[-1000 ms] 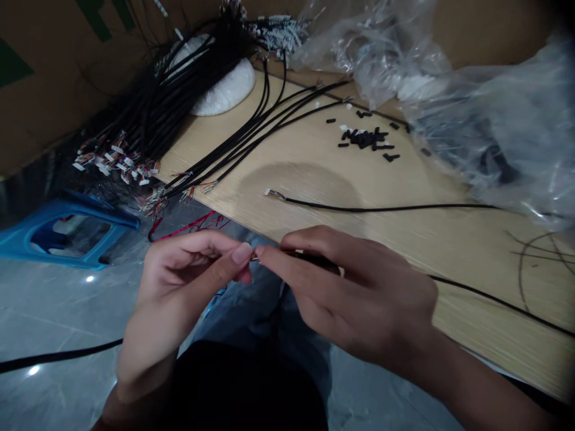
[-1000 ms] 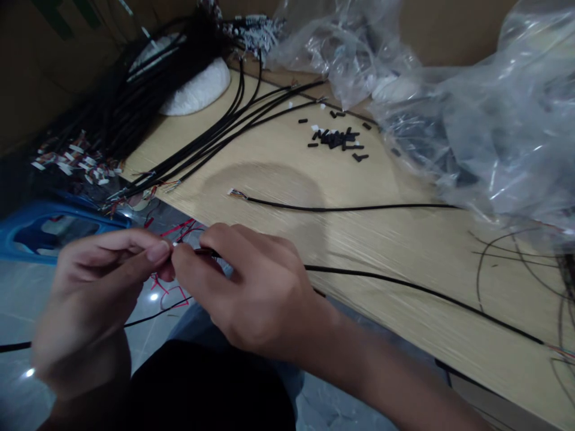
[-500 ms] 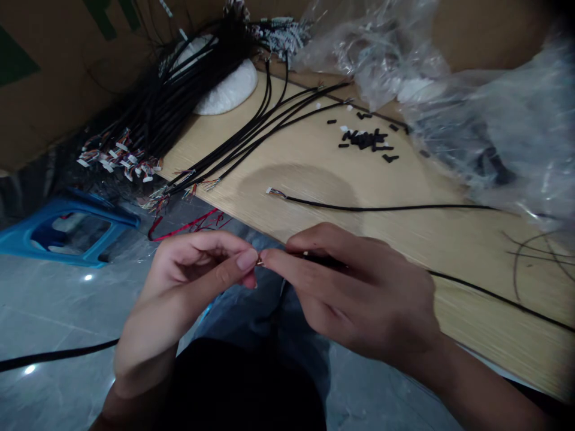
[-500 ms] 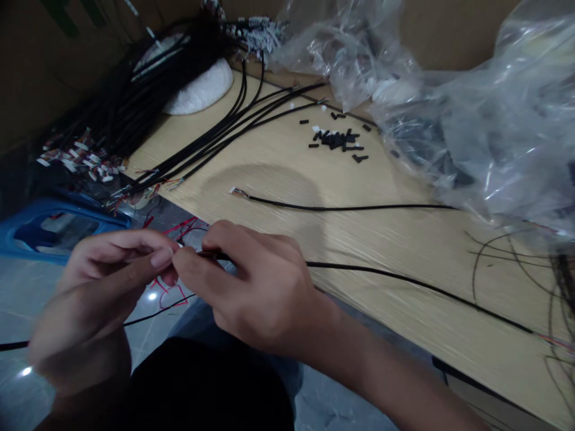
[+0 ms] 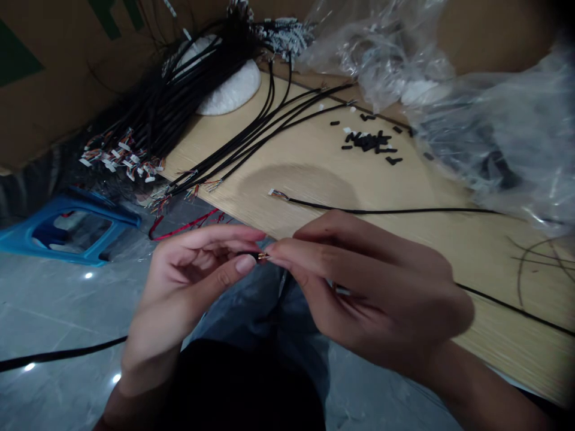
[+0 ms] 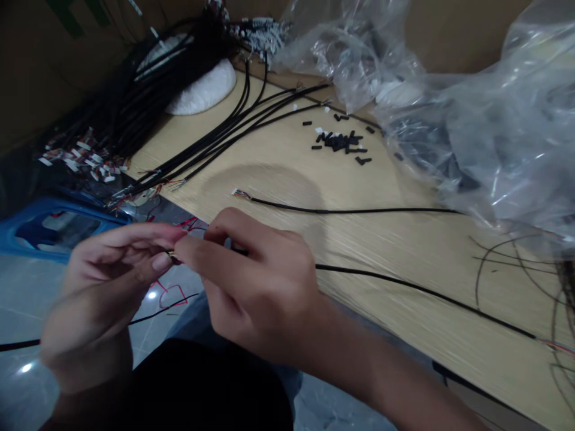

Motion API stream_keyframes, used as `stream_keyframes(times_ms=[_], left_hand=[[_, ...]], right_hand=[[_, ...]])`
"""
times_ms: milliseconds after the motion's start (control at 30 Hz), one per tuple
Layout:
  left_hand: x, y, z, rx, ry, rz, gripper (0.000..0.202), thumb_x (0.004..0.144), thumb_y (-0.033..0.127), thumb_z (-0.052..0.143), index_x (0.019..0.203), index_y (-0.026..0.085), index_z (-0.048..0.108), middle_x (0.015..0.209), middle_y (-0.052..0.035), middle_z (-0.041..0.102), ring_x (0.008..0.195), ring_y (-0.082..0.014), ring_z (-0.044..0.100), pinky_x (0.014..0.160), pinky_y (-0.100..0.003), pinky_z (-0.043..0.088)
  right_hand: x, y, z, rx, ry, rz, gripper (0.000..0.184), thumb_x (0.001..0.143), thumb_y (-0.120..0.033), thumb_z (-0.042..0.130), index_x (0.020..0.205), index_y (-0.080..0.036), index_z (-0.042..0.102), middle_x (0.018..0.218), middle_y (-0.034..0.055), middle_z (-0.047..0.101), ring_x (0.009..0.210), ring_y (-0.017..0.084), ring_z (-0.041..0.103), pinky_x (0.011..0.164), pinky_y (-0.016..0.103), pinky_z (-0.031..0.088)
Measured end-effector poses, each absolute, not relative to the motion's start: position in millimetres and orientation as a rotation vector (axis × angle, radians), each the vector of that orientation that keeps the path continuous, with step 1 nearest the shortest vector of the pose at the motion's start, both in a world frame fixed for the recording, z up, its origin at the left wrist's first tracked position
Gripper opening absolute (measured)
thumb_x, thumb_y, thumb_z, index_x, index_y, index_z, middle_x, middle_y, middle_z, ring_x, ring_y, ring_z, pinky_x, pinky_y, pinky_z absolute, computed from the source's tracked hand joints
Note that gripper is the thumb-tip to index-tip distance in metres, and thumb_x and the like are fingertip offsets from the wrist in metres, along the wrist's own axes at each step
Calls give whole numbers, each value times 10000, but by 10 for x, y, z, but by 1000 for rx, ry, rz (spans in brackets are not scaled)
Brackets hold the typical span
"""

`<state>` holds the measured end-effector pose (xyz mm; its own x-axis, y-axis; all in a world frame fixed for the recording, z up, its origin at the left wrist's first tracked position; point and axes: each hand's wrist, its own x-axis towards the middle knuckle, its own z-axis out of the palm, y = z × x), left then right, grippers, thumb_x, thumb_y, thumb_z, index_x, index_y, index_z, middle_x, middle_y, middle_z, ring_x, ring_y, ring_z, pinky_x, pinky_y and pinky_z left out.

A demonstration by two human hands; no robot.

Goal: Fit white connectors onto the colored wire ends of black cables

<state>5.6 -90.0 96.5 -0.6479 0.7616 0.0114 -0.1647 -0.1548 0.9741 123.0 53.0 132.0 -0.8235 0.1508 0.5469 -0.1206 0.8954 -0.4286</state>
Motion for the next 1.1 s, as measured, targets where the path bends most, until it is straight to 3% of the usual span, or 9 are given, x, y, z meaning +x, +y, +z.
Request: stream_keyframes(times_ms=[467,767,933,1100], left_hand=[[68,-915,973,621,1474,1927,114,787,200,784,847,296,776,743,53,751,635,-42,686,597,-40,539],[85,-931,974,640,1517,1929,110,791,212,783,842,309,775,781,64,772,684,-44,701,657,-57,553],[111,-950,996,637,1551,1920,91,800,230,776,845,308,771,794,71,772,684,-38,691,664,-56,549],[117,-941,971,658,1561,1929,139,826,189,749,882,316,763,821,87,773,711,-34,698,689,-52,553]], right_hand=[[1201,510,1350,-98,-2466,704,231,809,-37,603,901,-208,728,792,-12,695,634,73,626,522,190,490],[1222,537,1402,-11,-2577,459,291,796,-15,537,871,-241,704,796,-34,702,649,83,613,542,211,491],[1247,539,1446,106,-2510,296,248,818,4,548,881,-176,706,777,-7,684,675,104,596,604,254,495],[1239,541,1459,92,-2494,325,259,826,-9,545,862,-203,712,777,-18,703,652,101,613,571,246,504]])
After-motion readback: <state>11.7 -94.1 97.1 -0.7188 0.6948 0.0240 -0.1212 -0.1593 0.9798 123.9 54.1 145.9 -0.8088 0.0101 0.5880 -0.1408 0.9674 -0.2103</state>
